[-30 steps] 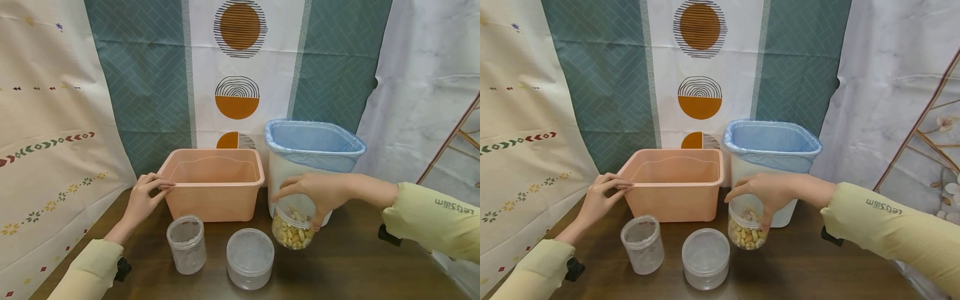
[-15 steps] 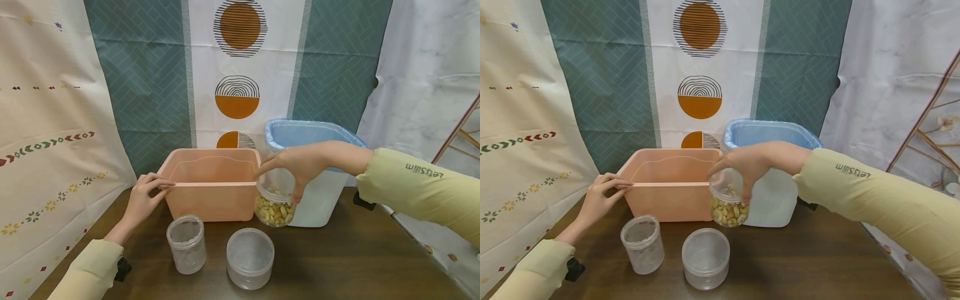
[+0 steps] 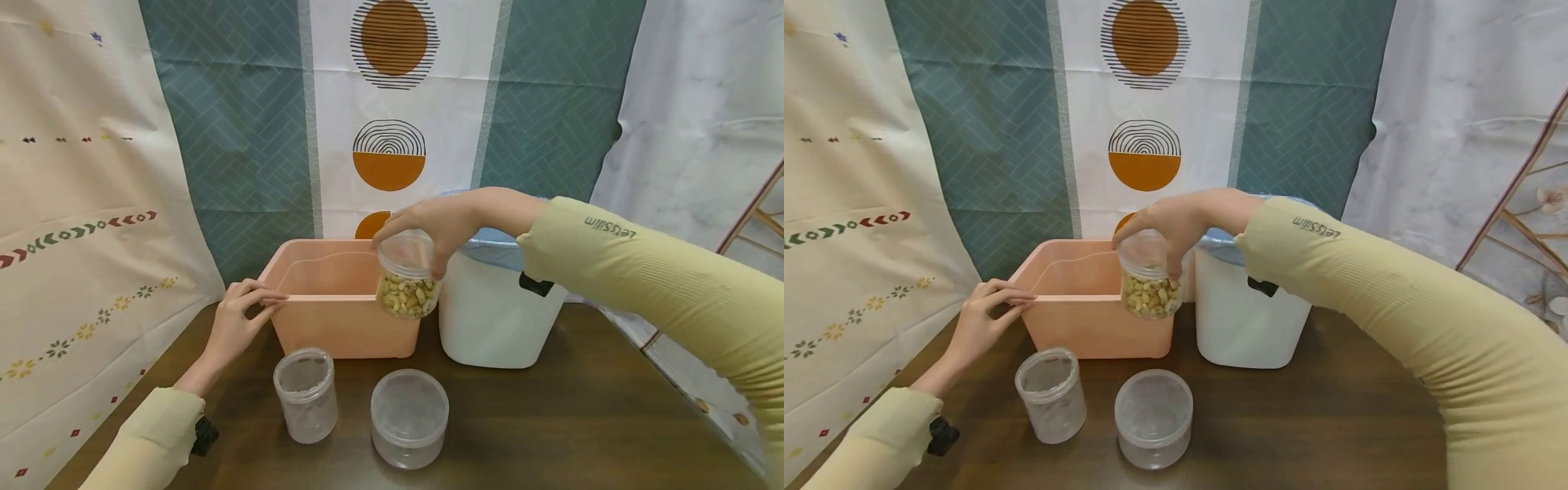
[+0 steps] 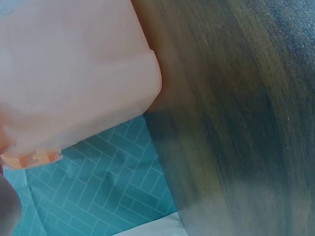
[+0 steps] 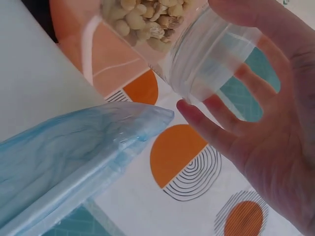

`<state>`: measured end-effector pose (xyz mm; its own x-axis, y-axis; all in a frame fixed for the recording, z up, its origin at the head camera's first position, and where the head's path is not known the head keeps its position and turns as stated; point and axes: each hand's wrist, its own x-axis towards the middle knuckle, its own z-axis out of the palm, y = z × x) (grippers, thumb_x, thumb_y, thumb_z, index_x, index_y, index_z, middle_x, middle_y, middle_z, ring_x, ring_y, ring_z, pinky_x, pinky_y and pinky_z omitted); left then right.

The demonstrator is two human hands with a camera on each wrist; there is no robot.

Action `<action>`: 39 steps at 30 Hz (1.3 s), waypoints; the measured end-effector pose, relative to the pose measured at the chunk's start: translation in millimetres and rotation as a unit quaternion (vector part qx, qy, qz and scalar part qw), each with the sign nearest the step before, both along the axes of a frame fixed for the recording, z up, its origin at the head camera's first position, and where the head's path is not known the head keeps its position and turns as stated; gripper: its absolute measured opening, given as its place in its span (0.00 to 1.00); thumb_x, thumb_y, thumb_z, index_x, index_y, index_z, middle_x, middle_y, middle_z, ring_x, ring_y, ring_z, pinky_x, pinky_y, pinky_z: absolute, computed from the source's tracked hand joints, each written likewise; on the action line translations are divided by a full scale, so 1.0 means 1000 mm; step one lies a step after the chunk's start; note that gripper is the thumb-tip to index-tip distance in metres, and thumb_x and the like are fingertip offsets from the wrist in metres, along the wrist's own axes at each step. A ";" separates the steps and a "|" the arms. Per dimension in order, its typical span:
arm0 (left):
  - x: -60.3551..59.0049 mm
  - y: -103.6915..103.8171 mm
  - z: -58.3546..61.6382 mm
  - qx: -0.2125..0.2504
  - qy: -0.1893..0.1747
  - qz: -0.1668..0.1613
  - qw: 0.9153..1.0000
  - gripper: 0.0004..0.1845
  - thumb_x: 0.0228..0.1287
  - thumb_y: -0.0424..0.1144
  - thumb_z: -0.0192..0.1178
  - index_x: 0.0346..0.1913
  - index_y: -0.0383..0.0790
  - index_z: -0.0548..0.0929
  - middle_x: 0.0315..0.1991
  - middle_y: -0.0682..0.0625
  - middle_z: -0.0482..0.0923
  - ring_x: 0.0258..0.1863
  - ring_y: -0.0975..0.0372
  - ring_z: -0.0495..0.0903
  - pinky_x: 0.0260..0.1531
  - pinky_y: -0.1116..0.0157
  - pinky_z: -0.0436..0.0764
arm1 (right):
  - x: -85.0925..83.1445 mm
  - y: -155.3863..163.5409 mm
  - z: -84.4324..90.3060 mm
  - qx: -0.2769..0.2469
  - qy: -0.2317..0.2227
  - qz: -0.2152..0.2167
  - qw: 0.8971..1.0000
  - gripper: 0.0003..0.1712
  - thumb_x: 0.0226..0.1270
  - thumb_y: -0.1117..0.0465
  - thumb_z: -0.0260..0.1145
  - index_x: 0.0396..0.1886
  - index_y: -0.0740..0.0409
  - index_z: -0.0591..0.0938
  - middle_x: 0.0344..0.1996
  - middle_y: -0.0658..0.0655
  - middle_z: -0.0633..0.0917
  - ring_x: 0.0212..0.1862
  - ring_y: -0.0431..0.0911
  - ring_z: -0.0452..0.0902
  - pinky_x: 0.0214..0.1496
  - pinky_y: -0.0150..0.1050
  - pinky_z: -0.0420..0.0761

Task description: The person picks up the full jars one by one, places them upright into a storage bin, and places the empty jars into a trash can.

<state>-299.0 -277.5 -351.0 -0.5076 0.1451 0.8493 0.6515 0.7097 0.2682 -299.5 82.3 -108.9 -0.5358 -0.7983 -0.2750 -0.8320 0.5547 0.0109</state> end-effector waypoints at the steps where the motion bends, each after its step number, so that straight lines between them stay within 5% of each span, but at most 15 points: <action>1: 0.000 0.000 0.000 0.001 0.000 0.000 1.000 0.14 0.48 0.25 0.73 0.38 0.44 0.91 0.38 0.51 0.81 0.39 0.67 0.66 0.40 0.67 0.64 | -0.004 -0.003 0.000 -0.002 0.002 0.000 1.000 0.54 0.48 0.61 0.79 0.74 0.32 0.63 0.74 0.45 0.64 0.71 0.47 0.62 0.68 0.51 0.72; 7: 0.000 0.001 -0.001 0.006 0.004 -0.004 1.000 0.15 0.48 0.24 0.73 0.38 0.44 0.91 0.38 0.51 0.81 0.40 0.67 0.67 0.41 0.67 0.64 | -0.024 -0.018 0.003 -0.029 0.015 -0.005 0.999 0.54 0.49 0.64 0.77 0.73 0.30 0.64 0.75 0.43 0.62 0.72 0.48 0.60 0.66 0.49 0.74; 17: -0.001 0.001 0.001 0.003 -0.005 -0.009 1.000 0.15 0.48 0.24 0.73 0.39 0.44 0.91 0.38 0.52 0.80 0.41 0.68 0.66 0.42 0.66 0.64 | -0.054 -0.033 0.003 -0.059 0.023 -0.093 0.994 0.54 0.51 0.68 0.75 0.73 0.25 0.63 0.79 0.45 0.55 0.76 0.50 0.52 0.66 0.52 0.74; 24: -0.001 0.000 0.003 -0.003 -0.004 -0.006 1.000 0.14 0.49 0.25 0.73 0.38 0.43 0.91 0.39 0.51 0.80 0.41 0.67 0.67 0.42 0.66 0.65 | -0.072 -0.042 -0.007 -0.056 0.035 -0.111 0.992 0.53 0.52 0.67 0.73 0.73 0.24 0.63 0.79 0.45 0.54 0.77 0.51 0.50 0.68 0.51 0.72; 34: -0.001 0.000 0.004 -0.005 -0.005 -0.004 1.000 0.13 0.49 0.25 0.73 0.38 0.43 0.91 0.38 0.51 0.81 0.40 0.67 0.67 0.41 0.66 0.64 | -0.085 -0.053 -0.028 -0.026 0.018 -0.100 0.994 0.53 0.51 0.68 0.71 0.73 0.23 0.63 0.79 0.45 0.53 0.75 0.50 0.54 0.56 0.41 0.80; 39: -0.001 0.001 0.004 -0.009 -0.006 -0.004 1.000 0.14 0.48 0.24 0.73 0.38 0.42 0.90 0.39 0.50 0.80 0.39 0.68 0.66 0.40 0.66 0.64 | -0.086 -0.051 -0.038 -0.011 0.007 -0.093 0.996 0.53 0.50 0.69 0.70 0.73 0.24 0.63 0.78 0.44 0.58 0.66 0.47 0.64 0.43 0.36 0.78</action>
